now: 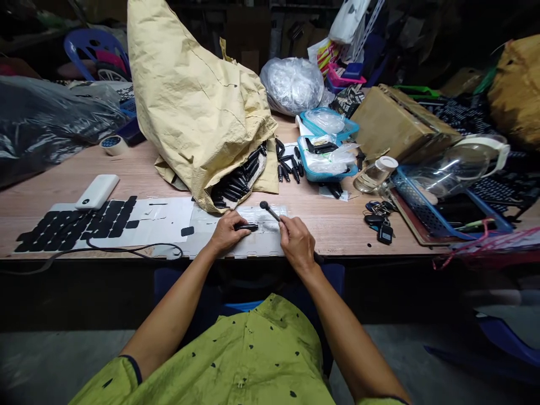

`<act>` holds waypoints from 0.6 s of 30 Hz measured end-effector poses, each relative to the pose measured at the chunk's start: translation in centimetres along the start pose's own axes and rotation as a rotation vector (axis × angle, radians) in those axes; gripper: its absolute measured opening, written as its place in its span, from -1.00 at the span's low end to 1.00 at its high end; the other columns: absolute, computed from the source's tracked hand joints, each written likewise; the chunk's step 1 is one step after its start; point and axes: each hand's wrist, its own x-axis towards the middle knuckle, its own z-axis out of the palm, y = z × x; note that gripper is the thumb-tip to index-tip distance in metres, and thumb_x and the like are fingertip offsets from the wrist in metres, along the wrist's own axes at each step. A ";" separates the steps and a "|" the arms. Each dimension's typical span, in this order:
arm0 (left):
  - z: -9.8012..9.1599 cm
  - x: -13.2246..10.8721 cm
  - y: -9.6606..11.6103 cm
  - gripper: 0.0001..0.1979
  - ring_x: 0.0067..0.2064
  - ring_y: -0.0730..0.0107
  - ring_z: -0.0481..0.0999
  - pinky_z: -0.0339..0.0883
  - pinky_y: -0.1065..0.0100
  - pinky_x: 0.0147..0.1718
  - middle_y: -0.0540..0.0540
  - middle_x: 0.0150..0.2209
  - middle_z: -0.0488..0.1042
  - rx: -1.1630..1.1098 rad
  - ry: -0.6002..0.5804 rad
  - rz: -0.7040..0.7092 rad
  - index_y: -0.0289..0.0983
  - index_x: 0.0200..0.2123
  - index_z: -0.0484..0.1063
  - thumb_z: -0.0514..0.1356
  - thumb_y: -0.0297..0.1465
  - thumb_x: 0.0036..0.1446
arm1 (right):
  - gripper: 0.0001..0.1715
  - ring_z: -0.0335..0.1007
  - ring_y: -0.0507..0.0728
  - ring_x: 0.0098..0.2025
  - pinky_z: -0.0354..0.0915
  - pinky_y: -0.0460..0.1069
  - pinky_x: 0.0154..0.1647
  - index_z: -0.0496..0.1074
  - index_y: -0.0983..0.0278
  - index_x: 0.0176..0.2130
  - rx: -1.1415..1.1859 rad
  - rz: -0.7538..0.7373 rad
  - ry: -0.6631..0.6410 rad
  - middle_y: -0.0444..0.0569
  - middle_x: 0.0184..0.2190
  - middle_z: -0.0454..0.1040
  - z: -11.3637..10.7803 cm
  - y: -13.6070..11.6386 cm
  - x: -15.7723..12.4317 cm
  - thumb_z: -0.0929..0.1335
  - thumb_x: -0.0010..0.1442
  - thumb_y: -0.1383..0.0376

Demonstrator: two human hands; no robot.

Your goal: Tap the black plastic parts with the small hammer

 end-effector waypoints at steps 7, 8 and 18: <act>-0.1 -0.1 -0.2 -0.90 -0.22 0.24 0.40 0.34 0.18 -0.12 -0.03 -0.36 0.48 0.007 -0.031 0.012 -0.23 -0.39 0.58 0.41 -0.44 -0.04 | -0.66 0.29 0.18 -0.22 0.13 0.01 -0.23 0.56 0.20 -0.06 -0.226 0.001 -0.060 0.03 -0.29 0.47 2.3 4.0 4.8 0.24 0.34 0.27; -0.1 -0.1 -0.2 -0.90 -0.22 0.23 0.40 0.34 0.18 -0.12 -0.03 -0.36 0.48 0.013 -0.033 0.013 -0.23 -0.38 0.58 0.41 -0.44 -0.03 | -0.67 0.27 0.18 -0.22 0.11 0.01 -0.22 0.56 0.20 -0.06 -0.239 -0.007 -0.065 0.03 -0.29 0.45 2.6 4.2 4.9 0.24 0.34 0.27; 0.2 -3.5 1.1 -0.81 -0.18 0.21 0.45 0.33 0.18 -0.15 -0.14 -0.24 0.53 0.087 0.005 0.317 -0.24 -0.18 0.50 0.19 -0.26 0.29 | -0.68 0.17 0.20 -0.18 0.04 0.03 -0.21 0.56 0.18 -0.06 -0.300 -0.030 -0.080 0.05 -0.26 0.39 3.3 3.8 4.6 0.25 0.34 0.28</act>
